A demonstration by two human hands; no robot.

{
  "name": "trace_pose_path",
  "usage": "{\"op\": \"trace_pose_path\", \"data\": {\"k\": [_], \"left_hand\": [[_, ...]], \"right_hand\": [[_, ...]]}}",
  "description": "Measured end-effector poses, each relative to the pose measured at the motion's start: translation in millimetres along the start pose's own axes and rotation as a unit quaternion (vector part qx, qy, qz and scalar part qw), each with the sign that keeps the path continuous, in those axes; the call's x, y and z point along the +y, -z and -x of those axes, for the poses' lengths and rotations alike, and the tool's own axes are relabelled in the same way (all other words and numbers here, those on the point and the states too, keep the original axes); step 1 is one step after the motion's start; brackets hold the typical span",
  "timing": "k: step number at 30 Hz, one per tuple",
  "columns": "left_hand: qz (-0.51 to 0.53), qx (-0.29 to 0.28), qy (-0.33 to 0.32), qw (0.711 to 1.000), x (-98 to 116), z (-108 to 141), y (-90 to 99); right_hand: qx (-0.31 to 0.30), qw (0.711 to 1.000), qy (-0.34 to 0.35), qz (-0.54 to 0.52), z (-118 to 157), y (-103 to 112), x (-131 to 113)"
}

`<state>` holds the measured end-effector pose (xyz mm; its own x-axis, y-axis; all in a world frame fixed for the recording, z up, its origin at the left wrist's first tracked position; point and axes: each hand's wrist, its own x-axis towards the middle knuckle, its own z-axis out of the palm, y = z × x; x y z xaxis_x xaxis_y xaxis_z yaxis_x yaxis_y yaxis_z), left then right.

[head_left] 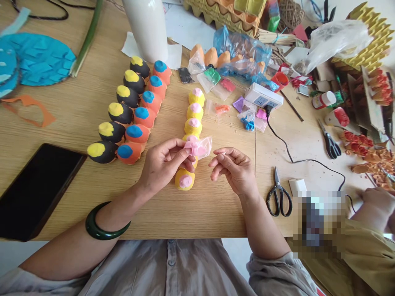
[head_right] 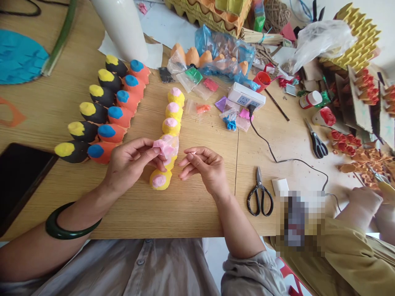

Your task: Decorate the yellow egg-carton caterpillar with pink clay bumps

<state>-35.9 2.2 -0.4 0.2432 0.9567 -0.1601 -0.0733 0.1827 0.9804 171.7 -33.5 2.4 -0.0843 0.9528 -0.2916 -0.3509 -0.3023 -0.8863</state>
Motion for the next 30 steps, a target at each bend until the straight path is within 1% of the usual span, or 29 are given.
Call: {"op": "trace_pose_path", "data": {"k": [5,14,21,25,30], "left_hand": [[0.003,-0.001,-0.009,1.0,1.1,0.3,-0.2],[0.003,-0.001,-0.019,1.0,0.7,0.1,-0.1],[-0.003,-0.002,-0.015,1.0,0.5,-0.7,0.1],[-0.007,-0.004,-0.015,1.0,-0.4,-0.3,0.7],[-0.014,-0.007,-0.012,1.0,0.2,-0.3,0.8]], "right_hand": [[0.03,0.999,-0.003,0.019,0.3,0.1,1.2],[0.01,0.999,-0.031,0.029,-2.1,1.7,-3.2],[0.004,1.0,0.0,0.005,-4.2,4.0,0.0],[-0.004,1.0,-0.006,-0.009,-4.2,5.8,0.9],[0.004,1.0,-0.01,0.009,-3.6,5.9,0.3]]}}
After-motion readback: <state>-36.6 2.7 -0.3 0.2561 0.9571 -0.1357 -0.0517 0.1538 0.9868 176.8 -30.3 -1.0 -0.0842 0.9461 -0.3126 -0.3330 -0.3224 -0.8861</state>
